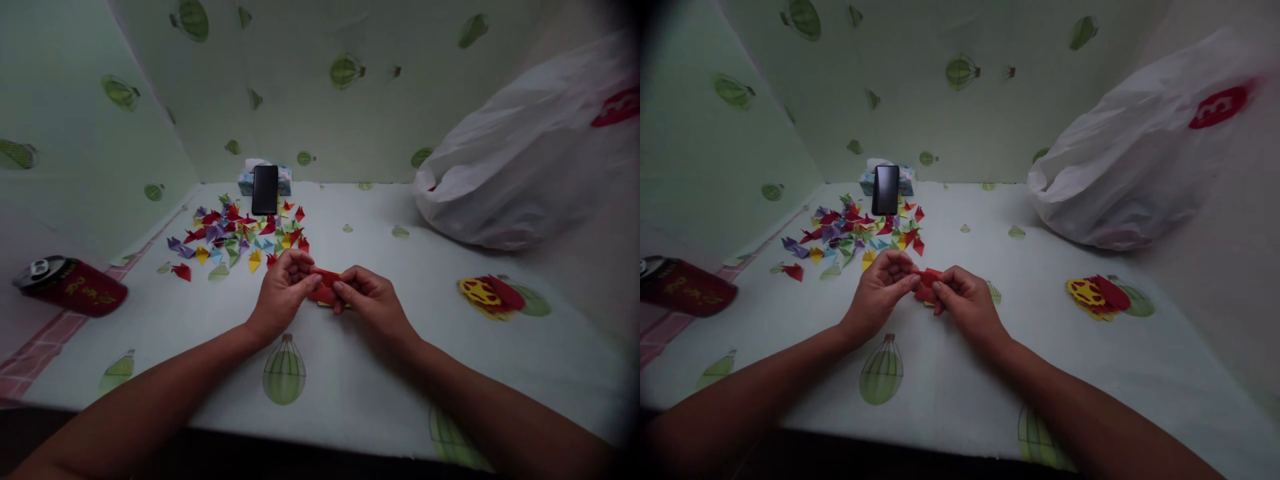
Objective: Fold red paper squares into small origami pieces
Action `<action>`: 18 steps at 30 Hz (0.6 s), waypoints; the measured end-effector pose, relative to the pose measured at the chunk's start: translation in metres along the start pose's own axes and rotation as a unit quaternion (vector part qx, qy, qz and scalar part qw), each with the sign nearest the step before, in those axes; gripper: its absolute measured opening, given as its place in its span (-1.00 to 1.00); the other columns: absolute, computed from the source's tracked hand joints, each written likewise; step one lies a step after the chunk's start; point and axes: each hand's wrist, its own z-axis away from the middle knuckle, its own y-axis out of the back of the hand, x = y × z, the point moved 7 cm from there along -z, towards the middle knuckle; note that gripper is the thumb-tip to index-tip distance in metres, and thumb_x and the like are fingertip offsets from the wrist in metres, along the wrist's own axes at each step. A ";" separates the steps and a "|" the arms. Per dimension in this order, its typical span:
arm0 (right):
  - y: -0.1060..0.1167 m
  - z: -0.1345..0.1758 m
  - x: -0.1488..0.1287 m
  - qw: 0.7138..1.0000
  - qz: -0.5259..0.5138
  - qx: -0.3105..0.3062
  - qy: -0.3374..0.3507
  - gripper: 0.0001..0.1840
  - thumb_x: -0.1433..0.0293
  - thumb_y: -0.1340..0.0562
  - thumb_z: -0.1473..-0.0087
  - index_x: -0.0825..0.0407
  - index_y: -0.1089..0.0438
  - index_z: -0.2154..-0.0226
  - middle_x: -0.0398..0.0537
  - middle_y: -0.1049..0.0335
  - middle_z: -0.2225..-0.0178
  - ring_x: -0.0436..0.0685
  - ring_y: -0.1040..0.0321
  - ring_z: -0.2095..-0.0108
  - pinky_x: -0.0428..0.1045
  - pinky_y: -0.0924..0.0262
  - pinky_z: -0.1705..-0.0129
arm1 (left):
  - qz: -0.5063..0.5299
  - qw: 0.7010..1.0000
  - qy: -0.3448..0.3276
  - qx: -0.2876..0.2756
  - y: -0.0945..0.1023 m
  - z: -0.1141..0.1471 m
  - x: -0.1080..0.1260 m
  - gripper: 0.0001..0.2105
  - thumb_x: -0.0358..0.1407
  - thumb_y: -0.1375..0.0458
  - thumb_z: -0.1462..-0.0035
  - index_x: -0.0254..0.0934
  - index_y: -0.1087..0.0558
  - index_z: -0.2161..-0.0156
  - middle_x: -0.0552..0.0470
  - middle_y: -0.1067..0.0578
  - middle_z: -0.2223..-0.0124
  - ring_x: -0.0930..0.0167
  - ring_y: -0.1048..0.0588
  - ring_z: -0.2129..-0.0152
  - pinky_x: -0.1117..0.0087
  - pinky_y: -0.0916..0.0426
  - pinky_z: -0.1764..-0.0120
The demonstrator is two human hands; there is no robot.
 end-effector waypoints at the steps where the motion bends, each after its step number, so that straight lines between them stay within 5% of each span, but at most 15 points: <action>1: 0.000 0.000 -0.001 1.000 0.010 0.002 0.007 -0.76 0.26 -0.32 -0.10 0.04 -0.34 0.46 -0.19 -0.44 0.59 -0.01 -0.35 0.55 -0.05 -0.22 0.41 | -0.003 1.000 -0.004 -0.003 -0.001 0.000 0.001 -0.79 -0.38 -0.33 -0.02 -0.27 -0.38 0.27 0.14 -0.44 0.32 0.54 -0.45 0.42 0.50 -0.39 0.32; 18: 0.001 0.002 -0.004 0.999 0.033 0.012 0.016 -0.80 0.31 -0.30 -0.10 0.05 -0.37 0.47 -0.19 -0.42 0.60 -0.03 -0.32 0.56 -0.06 -0.19 0.42 | -0.057 0.998 0.018 -0.024 0.001 -0.002 -0.001 -0.82 -0.25 -0.31 -0.10 -0.31 -0.44 0.32 0.10 -0.48 0.41 0.49 -0.47 0.45 0.45 -0.38 0.34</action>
